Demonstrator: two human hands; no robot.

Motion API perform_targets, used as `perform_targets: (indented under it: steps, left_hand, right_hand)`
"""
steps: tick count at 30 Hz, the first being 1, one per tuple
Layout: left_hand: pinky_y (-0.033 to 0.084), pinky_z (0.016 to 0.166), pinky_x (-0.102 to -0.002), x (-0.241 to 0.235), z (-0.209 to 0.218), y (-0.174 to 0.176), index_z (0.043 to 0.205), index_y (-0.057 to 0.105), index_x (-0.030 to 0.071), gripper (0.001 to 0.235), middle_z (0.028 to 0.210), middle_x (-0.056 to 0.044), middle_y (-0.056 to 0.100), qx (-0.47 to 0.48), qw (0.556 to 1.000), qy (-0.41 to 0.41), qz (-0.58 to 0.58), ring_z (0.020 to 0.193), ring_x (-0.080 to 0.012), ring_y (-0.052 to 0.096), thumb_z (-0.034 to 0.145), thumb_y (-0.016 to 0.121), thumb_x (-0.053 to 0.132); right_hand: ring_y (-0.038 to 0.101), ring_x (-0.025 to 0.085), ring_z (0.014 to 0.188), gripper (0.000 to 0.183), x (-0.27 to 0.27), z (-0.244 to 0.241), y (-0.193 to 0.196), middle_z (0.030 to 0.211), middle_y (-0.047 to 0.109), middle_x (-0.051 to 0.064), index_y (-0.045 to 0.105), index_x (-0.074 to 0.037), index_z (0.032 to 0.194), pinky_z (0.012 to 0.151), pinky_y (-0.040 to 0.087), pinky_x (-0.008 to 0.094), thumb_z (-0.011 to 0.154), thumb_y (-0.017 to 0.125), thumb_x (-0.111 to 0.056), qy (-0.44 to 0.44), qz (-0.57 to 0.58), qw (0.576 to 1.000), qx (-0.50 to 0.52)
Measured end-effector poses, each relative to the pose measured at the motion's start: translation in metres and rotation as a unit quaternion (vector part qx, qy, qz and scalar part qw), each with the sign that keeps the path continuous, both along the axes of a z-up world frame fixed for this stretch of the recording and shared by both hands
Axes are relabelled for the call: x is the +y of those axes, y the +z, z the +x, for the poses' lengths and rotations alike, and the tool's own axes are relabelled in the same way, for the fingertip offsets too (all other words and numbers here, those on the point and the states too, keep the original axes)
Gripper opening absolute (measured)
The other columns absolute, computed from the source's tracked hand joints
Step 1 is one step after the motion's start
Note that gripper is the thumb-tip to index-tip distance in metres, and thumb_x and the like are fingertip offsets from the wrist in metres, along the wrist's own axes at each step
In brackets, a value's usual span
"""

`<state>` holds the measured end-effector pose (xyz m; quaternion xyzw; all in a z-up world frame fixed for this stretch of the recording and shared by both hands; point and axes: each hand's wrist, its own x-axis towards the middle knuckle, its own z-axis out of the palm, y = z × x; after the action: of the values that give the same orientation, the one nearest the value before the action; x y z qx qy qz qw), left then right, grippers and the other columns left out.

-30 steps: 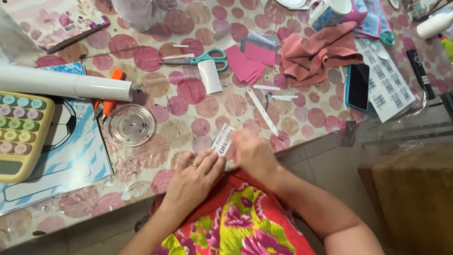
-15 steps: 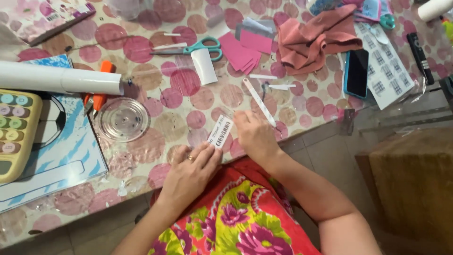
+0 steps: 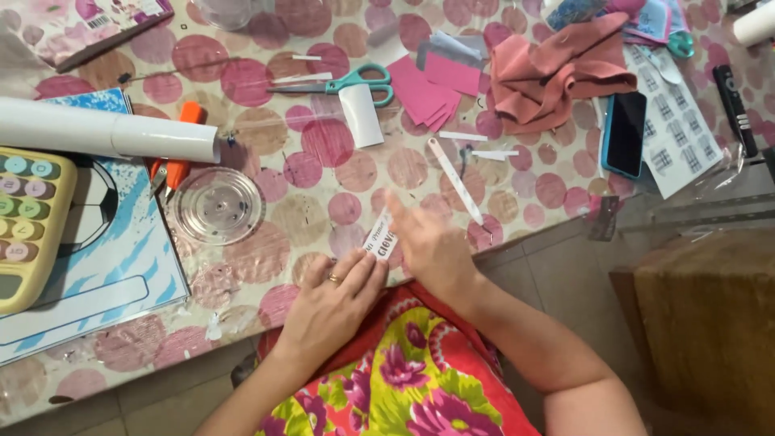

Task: Marking, cutting, and peeling personalized labels at a workstation

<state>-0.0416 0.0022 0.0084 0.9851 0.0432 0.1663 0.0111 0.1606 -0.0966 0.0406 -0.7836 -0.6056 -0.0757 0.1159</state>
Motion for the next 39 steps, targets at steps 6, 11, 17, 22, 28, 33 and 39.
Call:
perform_targets:
  steps: [6,11,17,22,28,33,39]
  left_hand:
    - [0.025,0.113,-0.043,-0.002,0.0,0.002,0.141,0.059,0.018,0.041,0.138,-0.001,0.066,-0.024,0.999,0.013,0.024,0.126,-0.0184,0.06,0.102,0.047,0.024]
    - [0.029,0.11,-0.045,-0.002,0.0,-0.002,0.143,0.057,0.015,0.042,0.141,-0.005,0.065,-0.029,1.0,0.004,0.007,0.129,-0.0213,0.062,0.103,0.043,0.018]
    - [0.029,0.109,-0.044,-0.001,-0.001,-0.001,0.145,0.056,0.016,0.044,0.142,-0.005,0.065,-0.014,1.0,0.001,0.019,0.13,-0.021,0.061,0.102,0.046,0.023]
    - [0.032,0.106,-0.044,-0.002,-0.001,-0.001,0.145,0.055,0.013,0.045,0.142,-0.007,0.064,-0.01,1.0,-0.007,0.001,0.13,-0.0223,0.061,0.101,0.048,0.022]
    - [0.034,0.102,-0.043,-0.002,0.002,0.002,0.137,0.06,0.012,0.04,0.13,-0.009,0.066,-0.084,0.996,-0.004,-0.029,0.122,-0.0239,0.064,0.1,0.048,0.018]
    - [0.043,0.095,-0.044,-0.002,0.004,-0.009,0.125,0.066,0.008,0.033,0.114,-0.013,0.068,-0.174,0.983,-0.01,-0.056,0.113,-0.0279,0.067,0.099,0.046,0.01]
    - [0.044,0.093,-0.044,-0.004,0.002,-0.012,0.117,0.067,0.008,0.029,0.108,-0.013,0.068,-0.188,0.98,-0.013,-0.058,0.109,-0.0279,0.068,0.1,0.044,0.009]
  right_hand:
    - [0.044,0.011,0.051,0.052,-0.004,-0.008,0.005,0.069,0.057,0.0,0.05,-0.008,0.154,0.037,0.036,0.027,0.105,0.068,-0.01,0.031,0.004,0.999,0.036]
    - [0.042,0.01,0.048,0.038,-0.003,-0.014,0.012,0.067,0.056,0.001,0.056,0.003,0.145,0.036,0.034,0.024,0.108,0.057,-0.001,0.078,0.028,0.993,0.08]
    - [0.043,0.01,0.047,0.035,-0.004,-0.02,0.02,0.065,0.058,0.001,0.062,0.002,0.138,0.036,0.033,0.025,0.104,0.054,0.002,0.091,0.03,0.991,0.098]
    - [0.044,0.008,0.041,0.033,-0.003,-0.019,0.023,0.062,0.058,-0.001,0.063,0.004,0.137,0.03,0.031,0.021,0.106,0.05,0.004,0.112,0.034,0.991,0.063]
    - [0.053,0.017,0.055,0.031,-0.014,-0.019,0.004,0.071,0.062,0.003,0.067,-0.003,0.132,0.045,0.043,0.028,0.102,0.058,-0.008,0.085,0.031,0.993,0.07]
    - [0.067,0.028,0.068,0.032,-0.016,-0.017,-0.001,0.078,0.066,0.005,0.073,-0.012,0.126,0.059,0.054,0.037,0.1,0.06,-0.023,0.061,0.038,0.997,0.041]
    - [0.069,0.02,0.071,0.041,-0.021,-0.018,-0.001,0.078,0.065,-0.001,0.065,-0.019,0.142,0.061,0.057,0.031,0.102,0.057,-0.025,0.048,0.021,0.998,0.034]
